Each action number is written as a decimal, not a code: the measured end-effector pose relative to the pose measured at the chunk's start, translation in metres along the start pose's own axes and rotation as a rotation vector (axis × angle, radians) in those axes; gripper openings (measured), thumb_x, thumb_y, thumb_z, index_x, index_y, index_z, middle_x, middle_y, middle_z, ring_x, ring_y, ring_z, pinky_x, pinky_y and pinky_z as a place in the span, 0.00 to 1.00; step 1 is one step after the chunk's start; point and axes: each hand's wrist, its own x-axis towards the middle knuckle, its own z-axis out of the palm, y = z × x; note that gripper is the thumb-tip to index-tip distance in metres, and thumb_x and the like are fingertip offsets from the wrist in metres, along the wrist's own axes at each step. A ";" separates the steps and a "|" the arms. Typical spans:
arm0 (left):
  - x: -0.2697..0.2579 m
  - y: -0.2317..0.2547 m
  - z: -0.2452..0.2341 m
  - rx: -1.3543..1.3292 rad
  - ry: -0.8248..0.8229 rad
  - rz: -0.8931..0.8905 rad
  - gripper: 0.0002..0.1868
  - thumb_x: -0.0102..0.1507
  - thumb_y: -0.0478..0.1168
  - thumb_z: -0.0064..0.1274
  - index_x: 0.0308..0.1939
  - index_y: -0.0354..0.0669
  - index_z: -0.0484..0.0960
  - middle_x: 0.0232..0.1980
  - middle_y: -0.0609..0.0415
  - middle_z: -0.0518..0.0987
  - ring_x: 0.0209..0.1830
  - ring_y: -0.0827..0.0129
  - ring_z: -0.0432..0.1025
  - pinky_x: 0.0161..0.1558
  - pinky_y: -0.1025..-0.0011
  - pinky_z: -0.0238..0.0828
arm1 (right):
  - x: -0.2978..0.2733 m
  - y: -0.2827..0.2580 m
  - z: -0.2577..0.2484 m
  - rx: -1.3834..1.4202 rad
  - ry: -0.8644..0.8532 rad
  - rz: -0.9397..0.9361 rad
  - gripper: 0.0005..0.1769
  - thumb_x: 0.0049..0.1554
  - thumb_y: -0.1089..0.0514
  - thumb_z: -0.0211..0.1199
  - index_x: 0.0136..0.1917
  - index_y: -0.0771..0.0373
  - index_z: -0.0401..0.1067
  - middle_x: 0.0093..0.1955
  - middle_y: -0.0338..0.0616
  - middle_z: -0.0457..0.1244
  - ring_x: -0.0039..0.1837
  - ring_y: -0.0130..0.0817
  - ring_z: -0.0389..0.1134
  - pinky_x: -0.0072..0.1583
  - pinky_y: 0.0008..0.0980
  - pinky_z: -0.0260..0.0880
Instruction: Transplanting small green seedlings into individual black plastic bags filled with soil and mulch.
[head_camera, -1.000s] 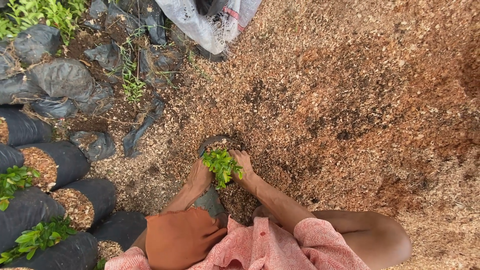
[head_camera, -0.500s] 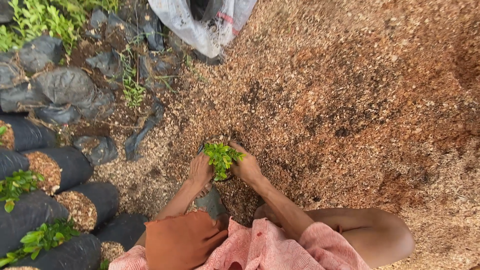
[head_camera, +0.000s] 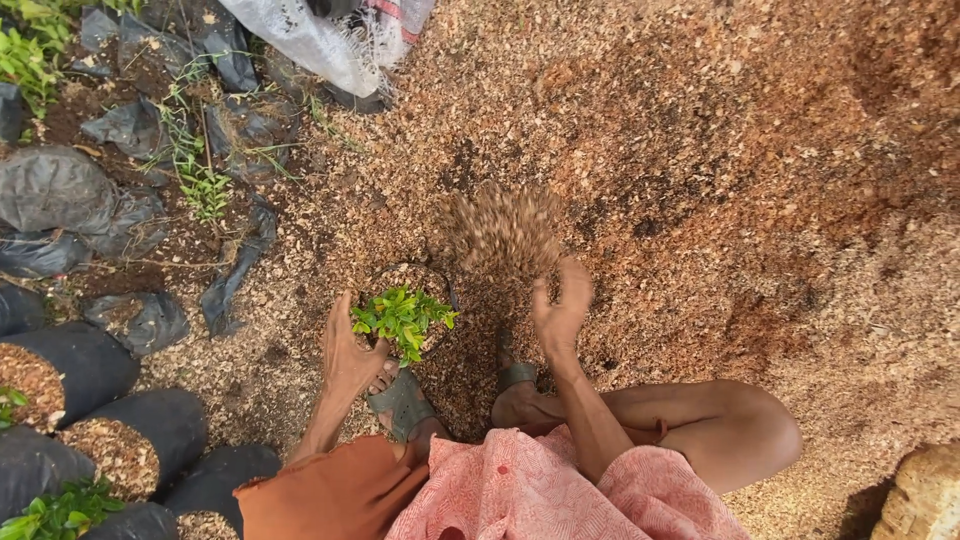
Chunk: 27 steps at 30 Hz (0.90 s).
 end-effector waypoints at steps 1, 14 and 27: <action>-0.001 -0.001 0.004 -0.003 -0.005 0.007 0.55 0.51 0.34 0.62 0.80 0.49 0.51 0.79 0.35 0.54 0.77 0.35 0.50 0.69 0.33 0.51 | 0.001 0.003 -0.010 -0.005 0.007 0.000 0.27 0.58 0.64 0.64 0.70 0.64 0.67 0.62 0.49 0.63 0.70 0.45 0.59 0.73 0.43 0.56; 0.027 -0.050 0.051 -0.106 -0.309 -0.594 0.28 0.63 0.51 0.50 0.46 0.22 0.82 0.31 0.30 0.79 0.28 0.50 0.74 0.28 0.61 0.65 | 0.113 0.038 -0.050 0.505 -0.140 0.785 0.38 0.65 0.48 0.65 0.77 0.69 0.52 0.61 0.58 0.53 0.59 0.47 0.59 0.55 0.37 0.74; 0.033 -0.122 0.099 -0.191 -0.100 -0.471 0.17 0.62 0.36 0.55 0.19 0.29 0.79 0.13 0.47 0.75 0.02 0.70 0.62 0.12 0.74 0.61 | 0.117 0.015 -0.021 0.116 -0.497 0.692 0.29 0.56 0.63 0.64 0.70 0.67 0.64 0.66 0.69 0.58 0.69 0.71 0.59 0.74 0.70 0.48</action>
